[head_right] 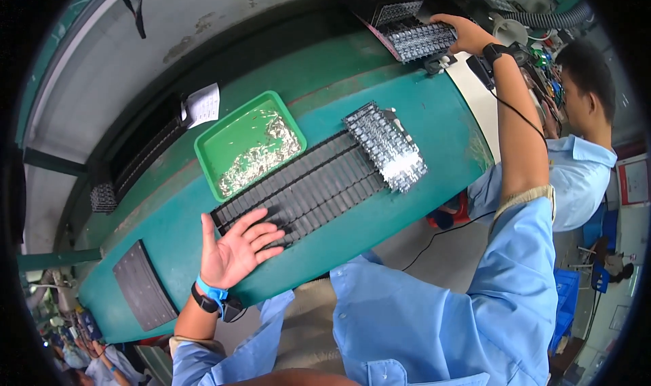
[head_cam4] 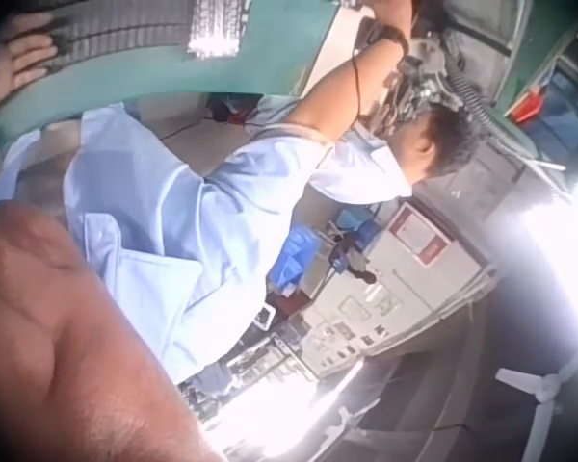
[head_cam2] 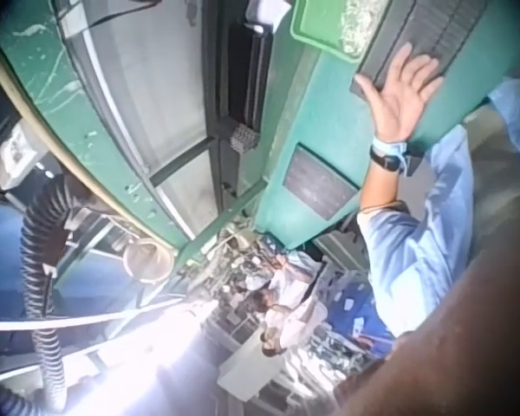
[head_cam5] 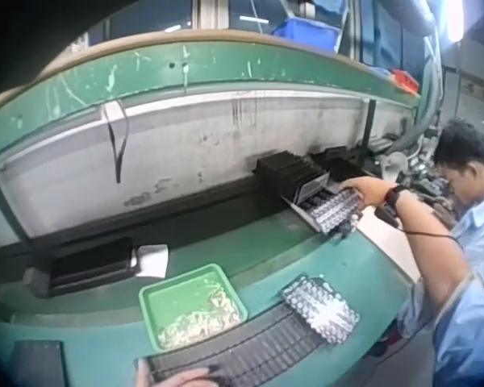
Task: Assembling small electronic components onto a grid array.
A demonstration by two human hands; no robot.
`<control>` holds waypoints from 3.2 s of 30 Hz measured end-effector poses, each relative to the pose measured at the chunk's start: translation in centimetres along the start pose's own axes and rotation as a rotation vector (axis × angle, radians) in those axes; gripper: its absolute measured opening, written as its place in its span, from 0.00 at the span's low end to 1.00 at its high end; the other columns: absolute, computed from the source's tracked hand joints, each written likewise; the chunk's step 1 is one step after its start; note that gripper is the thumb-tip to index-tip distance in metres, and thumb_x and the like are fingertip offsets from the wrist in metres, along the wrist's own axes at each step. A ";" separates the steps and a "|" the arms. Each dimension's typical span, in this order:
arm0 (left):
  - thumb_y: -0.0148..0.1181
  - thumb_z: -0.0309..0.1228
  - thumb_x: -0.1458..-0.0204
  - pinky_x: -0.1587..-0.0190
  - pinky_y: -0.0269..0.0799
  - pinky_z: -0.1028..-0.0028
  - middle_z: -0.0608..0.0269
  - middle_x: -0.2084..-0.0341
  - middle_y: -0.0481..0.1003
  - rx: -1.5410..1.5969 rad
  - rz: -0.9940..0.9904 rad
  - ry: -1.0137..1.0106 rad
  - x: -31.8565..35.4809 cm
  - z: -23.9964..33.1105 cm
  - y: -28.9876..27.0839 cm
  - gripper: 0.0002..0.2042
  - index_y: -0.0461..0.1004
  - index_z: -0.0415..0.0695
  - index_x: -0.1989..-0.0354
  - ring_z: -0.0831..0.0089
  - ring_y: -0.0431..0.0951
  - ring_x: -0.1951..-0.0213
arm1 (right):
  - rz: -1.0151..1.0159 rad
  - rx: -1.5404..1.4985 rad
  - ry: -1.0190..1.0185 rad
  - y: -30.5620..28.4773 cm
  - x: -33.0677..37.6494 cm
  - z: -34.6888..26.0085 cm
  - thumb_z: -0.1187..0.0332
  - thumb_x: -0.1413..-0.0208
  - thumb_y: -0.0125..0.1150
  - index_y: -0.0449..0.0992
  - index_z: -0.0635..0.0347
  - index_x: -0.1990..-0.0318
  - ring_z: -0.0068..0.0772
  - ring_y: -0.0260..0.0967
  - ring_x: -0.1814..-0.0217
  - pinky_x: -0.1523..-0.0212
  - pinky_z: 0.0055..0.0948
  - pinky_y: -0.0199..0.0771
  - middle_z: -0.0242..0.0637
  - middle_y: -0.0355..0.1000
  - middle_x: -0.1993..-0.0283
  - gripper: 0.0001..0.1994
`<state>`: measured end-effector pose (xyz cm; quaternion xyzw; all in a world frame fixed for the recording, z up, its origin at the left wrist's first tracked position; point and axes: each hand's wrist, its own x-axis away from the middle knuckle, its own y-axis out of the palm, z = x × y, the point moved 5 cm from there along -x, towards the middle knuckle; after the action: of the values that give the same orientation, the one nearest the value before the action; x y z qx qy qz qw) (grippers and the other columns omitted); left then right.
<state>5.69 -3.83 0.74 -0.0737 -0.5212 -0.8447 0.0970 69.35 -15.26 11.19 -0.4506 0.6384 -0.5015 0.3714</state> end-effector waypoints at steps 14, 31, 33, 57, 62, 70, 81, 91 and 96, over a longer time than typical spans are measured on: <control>0.19 0.77 0.42 0.30 0.60 0.47 0.43 0.37 0.71 -0.164 0.128 0.076 0.9 -2.2 1.1 0.55 0.58 0.35 0.27 0.47 0.68 0.33 | -0.231 -0.151 0.005 4.9 -6.6 10.6 0.86 0.73 0.71 0.69 0.51 0.33 0.39 0.66 0.30 0.31 0.34 0.68 0.37 0.71 0.35 0.48; 0.18 0.78 0.44 0.30 0.61 0.49 0.48 0.38 0.70 -0.203 0.121 0.080 2.4 -6.4 2.2 0.56 0.59 0.36 0.28 0.52 0.69 0.34 | -0.308 0.040 0.107 6.6 -8.6 13.1 0.88 0.77 0.71 0.66 0.47 0.29 0.40 0.65 0.28 0.32 0.37 0.70 0.41 0.69 0.31 0.55; 0.20 0.77 0.43 0.30 0.61 0.49 0.48 0.38 0.70 -0.206 0.134 0.107 3.0 -6.9 2.3 0.54 0.60 0.36 0.29 0.52 0.70 0.34 | -0.246 0.033 0.082 5.8 -9.0 11.1 0.87 0.74 0.72 0.66 0.48 0.30 0.40 0.66 0.29 0.32 0.37 0.70 0.42 0.70 0.32 0.53; 0.47 0.49 0.29 0.27 0.57 0.61 0.39 0.33 0.66 -1.614 -0.005 -0.007 3.3 -17.6 -5.1 0.31 0.63 0.35 0.29 0.49 0.65 0.31 | 0.291 -0.292 0.120 14.5 20.1 -25.1 0.58 0.61 0.83 0.64 0.63 0.30 0.57 0.65 0.29 0.32 0.47 0.68 0.56 0.65 0.29 0.49; 0.46 0.52 0.30 0.38 0.70 0.58 0.35 0.48 0.78 -1.441 0.335 -0.190 3.2 -17.4 -10.3 0.29 0.73 0.37 0.37 0.46 0.78 0.44 | 0.391 -0.356 -0.029 13.5 21.3 -24.6 0.71 0.62 0.80 0.64 0.67 0.30 0.54 0.67 0.31 0.31 0.41 0.68 0.55 0.70 0.33 0.47; 0.48 0.49 0.30 0.40 0.71 0.58 0.42 0.48 0.79 -1.661 0.607 0.381 7.6 -13.6 -16.5 0.25 0.76 0.39 0.41 0.50 0.79 0.47 | 0.343 -0.407 -0.035 9.9 21.7 -29.1 0.78 0.60 0.77 0.62 0.63 0.27 0.48 0.61 0.25 0.25 0.39 0.56 0.48 0.65 0.28 0.47; 0.48 0.48 0.31 0.39 0.71 0.59 0.43 0.47 0.79 -1.489 0.561 0.376 0.5 -15.4 -18.7 0.25 0.76 0.39 0.41 0.50 0.79 0.46 | 0.351 -0.589 -0.246 17.0 19.9 -39.4 0.73 0.59 0.80 0.59 0.63 0.26 0.43 0.55 0.22 0.22 0.40 0.49 0.44 0.59 0.24 0.50; 0.49 0.47 0.31 0.39 0.71 0.59 0.43 0.47 0.79 -1.527 0.011 0.254 -10.9 -19.6 -13.2 0.24 0.75 0.39 0.40 0.51 0.79 0.46 | 0.448 -0.603 -0.317 19.1 19.2 -38.9 0.70 0.61 0.84 0.59 0.62 0.27 0.55 0.57 0.24 0.25 0.46 0.56 0.53 0.59 0.25 0.52; 0.49 0.46 0.31 0.39 0.71 0.59 0.43 0.46 0.79 -1.547 -0.137 0.285 -15.1 -19.4 -9.9 0.24 0.75 0.39 0.40 0.51 0.79 0.46 | 0.460 -0.617 -0.289 18.8 20.3 -38.8 0.69 0.60 0.84 0.57 0.61 0.26 0.56 0.57 0.24 0.25 0.46 0.57 0.54 0.58 0.25 0.52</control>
<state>17.52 -15.51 -19.90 0.0208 0.2285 -0.9728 0.0317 23.12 -20.90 1.04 -0.4524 0.7841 -0.1218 0.4071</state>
